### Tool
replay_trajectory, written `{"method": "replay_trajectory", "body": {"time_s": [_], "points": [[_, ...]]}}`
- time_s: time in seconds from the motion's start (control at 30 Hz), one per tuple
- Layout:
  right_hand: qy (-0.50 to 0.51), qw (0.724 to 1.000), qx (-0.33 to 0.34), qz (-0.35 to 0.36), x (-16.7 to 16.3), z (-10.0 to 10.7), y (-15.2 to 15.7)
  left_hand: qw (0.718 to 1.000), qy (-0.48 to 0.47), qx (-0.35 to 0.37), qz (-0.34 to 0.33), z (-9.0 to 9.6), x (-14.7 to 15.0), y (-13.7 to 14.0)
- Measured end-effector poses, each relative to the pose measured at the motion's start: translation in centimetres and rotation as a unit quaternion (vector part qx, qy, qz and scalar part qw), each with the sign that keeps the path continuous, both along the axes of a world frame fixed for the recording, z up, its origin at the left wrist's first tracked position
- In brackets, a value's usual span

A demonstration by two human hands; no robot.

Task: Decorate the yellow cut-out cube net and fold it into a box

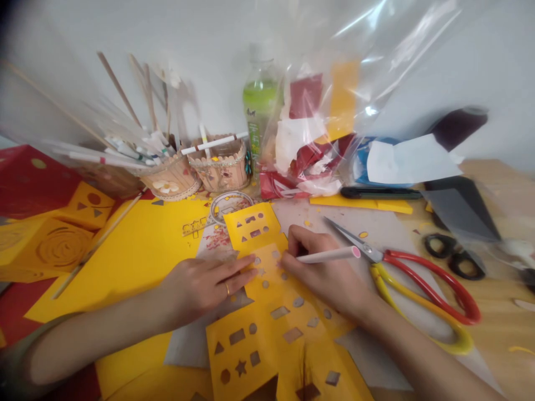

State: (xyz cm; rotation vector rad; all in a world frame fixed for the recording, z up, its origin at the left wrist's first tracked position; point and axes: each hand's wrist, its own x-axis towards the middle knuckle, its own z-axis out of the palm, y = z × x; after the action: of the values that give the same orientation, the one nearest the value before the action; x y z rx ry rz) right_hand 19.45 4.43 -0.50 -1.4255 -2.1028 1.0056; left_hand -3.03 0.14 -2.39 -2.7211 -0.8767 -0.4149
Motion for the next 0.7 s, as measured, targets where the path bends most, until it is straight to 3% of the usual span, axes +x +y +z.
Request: {"method": "replay_trajectory", "body": {"time_s": [0.7], "points": [[-0.009, 1.000, -0.002, 0.008, 0.15, 0.17, 0.19, 1.000, 0.006, 0.011, 0.001, 0.10, 0.01, -0.03]]}}
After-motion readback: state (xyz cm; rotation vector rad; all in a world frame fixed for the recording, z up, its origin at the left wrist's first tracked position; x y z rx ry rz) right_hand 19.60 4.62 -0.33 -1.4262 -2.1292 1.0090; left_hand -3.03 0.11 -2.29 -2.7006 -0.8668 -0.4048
